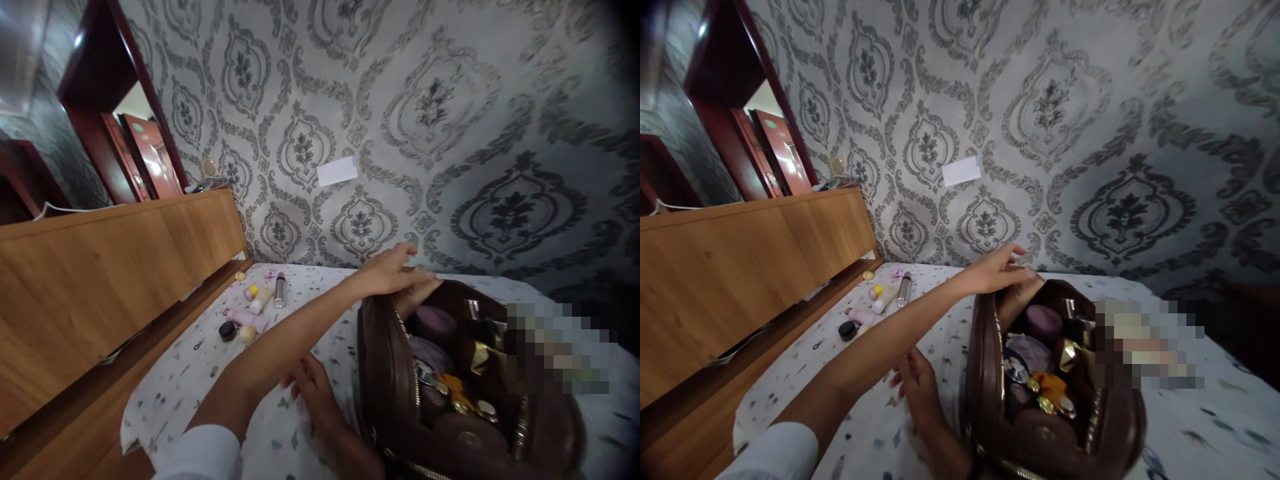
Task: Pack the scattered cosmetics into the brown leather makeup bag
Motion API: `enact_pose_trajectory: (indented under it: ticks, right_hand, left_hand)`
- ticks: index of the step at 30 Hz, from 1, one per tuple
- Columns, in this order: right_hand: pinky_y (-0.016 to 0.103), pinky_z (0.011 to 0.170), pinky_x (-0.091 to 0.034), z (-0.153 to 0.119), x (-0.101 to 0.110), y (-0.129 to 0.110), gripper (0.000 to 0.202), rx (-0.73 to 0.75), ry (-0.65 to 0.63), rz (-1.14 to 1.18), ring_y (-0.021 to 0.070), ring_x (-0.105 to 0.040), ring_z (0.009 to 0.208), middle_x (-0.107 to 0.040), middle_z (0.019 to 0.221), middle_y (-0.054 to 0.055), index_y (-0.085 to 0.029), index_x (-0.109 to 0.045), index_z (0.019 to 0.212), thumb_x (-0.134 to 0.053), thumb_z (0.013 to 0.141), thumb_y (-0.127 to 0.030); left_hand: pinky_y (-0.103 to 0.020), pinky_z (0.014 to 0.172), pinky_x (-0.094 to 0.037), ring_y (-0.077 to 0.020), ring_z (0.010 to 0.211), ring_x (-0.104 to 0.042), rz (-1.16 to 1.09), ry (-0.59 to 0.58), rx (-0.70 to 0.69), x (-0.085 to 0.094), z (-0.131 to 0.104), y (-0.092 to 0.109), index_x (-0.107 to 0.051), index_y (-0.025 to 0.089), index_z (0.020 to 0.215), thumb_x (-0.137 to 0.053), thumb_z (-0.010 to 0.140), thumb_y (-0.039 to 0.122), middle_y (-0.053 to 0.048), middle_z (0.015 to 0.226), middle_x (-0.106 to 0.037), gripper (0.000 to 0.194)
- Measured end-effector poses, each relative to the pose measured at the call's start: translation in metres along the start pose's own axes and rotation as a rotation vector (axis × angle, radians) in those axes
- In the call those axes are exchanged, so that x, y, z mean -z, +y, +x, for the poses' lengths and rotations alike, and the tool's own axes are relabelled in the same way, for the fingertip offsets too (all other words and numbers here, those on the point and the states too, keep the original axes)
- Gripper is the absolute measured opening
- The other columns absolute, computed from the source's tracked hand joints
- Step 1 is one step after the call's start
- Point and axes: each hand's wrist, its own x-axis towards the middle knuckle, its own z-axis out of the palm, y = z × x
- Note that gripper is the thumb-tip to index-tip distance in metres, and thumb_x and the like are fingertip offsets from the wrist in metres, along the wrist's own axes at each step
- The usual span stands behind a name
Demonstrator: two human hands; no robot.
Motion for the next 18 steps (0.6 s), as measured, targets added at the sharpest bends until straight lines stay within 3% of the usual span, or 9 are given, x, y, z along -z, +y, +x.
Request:
enact_pose_trajectory:
  ticks: [4, 7, 11, 18]
  right_hand:
    - [0.02, 0.042, -0.037, -0.001, 0.0, 0.002, 0.06, -0.029, -0.001, 0.021, 0.0122, -0.056, 0.052, -0.06, 0.07, 0.001, -0.017, -0.061, 0.086, -0.064, 0.07, -0.075]
    - [0.02, 0.044, -0.037, -0.003, 0.0, 0.004, 0.061, -0.051, -0.004, 0.026, 0.0108, -0.057, 0.053, -0.059, 0.073, 0.0, -0.016, -0.059, 0.09, -0.063, 0.071, -0.075]
    - [0.019, 0.045, -0.036, -0.003, 0.001, 0.005, 0.056, -0.058, 0.009, 0.04, 0.0098, -0.058, 0.054, -0.057, 0.074, -0.002, -0.017, -0.057, 0.093, -0.062, 0.075, -0.07]
    - [0.02, 0.043, -0.034, 0.002, 0.001, 0.008, 0.049, -0.05, -0.004, 0.011, 0.0099, -0.055, 0.049, -0.055, 0.069, -0.003, -0.018, -0.055, 0.09, -0.06, 0.078, -0.065]
  left_hand:
    - [-0.034, 0.099, -0.048, -0.0222, 0.112, -0.062, -0.094, 0.114, 0.024, -0.003, -0.023, -0.009, -0.048, 0.015, 0.129, -0.054, 0.094, 0.027, -0.015, 0.123, -0.065, 0.037]
    - [-0.033, 0.105, -0.045, -0.0213, 0.121, -0.057, -0.156, 0.174, 0.022, -0.006, -0.041, -0.021, -0.05, 0.016, 0.123, -0.05, 0.095, 0.025, -0.015, 0.13, -0.062, 0.03]
    - [-0.036, 0.108, -0.043, -0.0204, 0.131, -0.05, -0.157, 0.21, 0.046, -0.011, -0.069, -0.04, -0.045, 0.021, 0.13, -0.042, 0.098, 0.03, -0.011, 0.138, -0.057, 0.033]
    - [-0.041, 0.1, -0.05, -0.0248, 0.114, -0.062, -0.067, 0.315, 0.107, -0.023, -0.132, -0.08, -0.06, 0.023, 0.111, -0.049, 0.09, 0.037, -0.009, 0.119, -0.067, 0.028]
